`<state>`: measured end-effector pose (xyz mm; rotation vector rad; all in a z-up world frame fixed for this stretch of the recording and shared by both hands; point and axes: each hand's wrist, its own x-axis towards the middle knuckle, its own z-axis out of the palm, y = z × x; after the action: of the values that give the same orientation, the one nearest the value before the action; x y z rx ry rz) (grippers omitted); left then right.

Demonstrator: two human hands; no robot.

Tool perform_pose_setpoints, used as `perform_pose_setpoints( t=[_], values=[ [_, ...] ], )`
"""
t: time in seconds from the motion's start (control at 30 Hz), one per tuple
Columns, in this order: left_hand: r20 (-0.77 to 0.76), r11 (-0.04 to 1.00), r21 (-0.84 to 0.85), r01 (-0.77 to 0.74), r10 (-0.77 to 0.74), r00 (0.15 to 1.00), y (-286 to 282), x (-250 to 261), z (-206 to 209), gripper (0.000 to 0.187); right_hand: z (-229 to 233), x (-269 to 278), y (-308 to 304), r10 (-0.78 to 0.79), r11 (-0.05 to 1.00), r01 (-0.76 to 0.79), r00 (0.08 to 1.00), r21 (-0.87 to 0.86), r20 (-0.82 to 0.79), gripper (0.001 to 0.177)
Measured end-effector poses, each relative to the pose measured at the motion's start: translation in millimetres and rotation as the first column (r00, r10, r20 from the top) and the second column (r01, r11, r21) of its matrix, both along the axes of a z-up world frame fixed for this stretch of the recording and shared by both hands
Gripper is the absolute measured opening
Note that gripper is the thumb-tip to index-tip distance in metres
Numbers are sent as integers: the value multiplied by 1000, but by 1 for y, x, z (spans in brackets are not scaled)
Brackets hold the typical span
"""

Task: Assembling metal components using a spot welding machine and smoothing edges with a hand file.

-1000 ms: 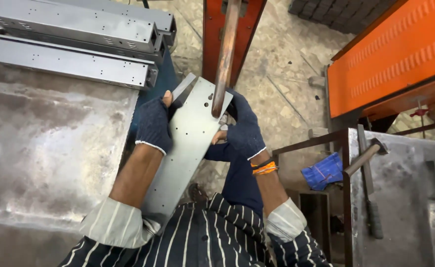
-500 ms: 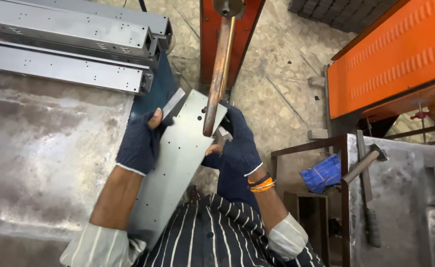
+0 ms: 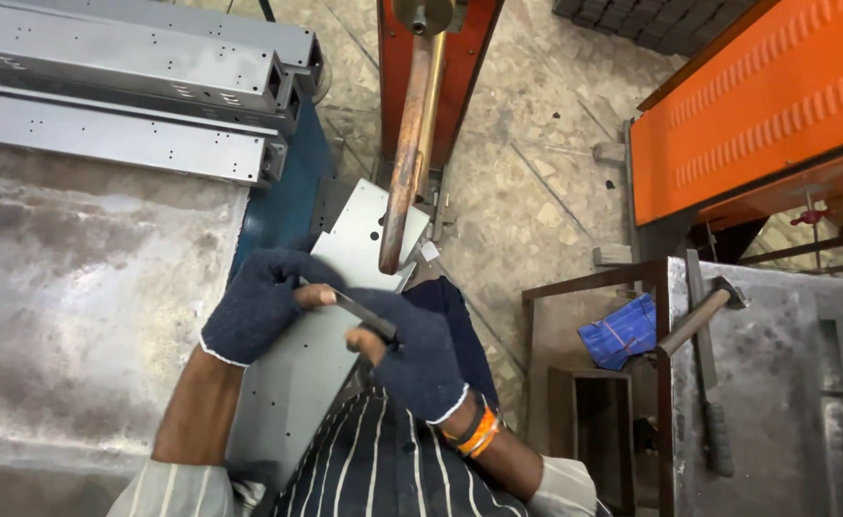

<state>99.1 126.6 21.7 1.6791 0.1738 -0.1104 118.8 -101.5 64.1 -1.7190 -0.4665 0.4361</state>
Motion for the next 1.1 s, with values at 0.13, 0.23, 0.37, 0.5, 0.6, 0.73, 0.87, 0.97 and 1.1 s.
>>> perform_pose_setpoints(
  t=[0.13, 0.23, 0.37, 0.5, 0.6, 0.73, 0.87, 0.97, 1.1],
  values=[
    [30, 999, 36, -41, 40, 999, -9, 8, 7, 21, -38, 3, -15, -99, 992, 80, 972, 93, 215, 21],
    [222, 987, -70, -148, 160, 962, -23, 19, 27, 58, -54, 20, -46, -416, 900, 319, 834, 297, 364, 18],
    [59, 978, 43, -202, 200, 978, -31, 29, 24, 64, -59, 44, -59, -549, 825, 476, 803, 305, 230, 18],
    [127, 980, 76, -186, 176, 976, -27, 32, 14, 56, -69, 54, -42, -561, 809, 529, 825, 255, 67, 22],
    [-31, 964, 127, -234, 239, 970, -29, 33, 22, 59, -73, 58, -31, -530, 845, 487, 817, 220, 227, 20],
    [-22, 961, 168, -220, 227, 974, -29, 35, 23, 61, -81, 61, -25, -506, 860, 455, 823, 231, 258, 21],
    [54, 956, 197, -218, 211, 976, -24, 35, 12, 59, -80, 68, -12, -500, 852, 420, 830, 314, 247, 30],
    [84, 961, 181, -210, 198, 977, -26, 35, 16, 56, -74, 74, -1, -492, 847, 407, 844, 342, 215, 26],
    [65, 966, 172, -193, 185, 981, -29, 35, 25, 49, -72, 80, 8, -447, 854, 368, 880, 367, 161, 26]
  ],
)
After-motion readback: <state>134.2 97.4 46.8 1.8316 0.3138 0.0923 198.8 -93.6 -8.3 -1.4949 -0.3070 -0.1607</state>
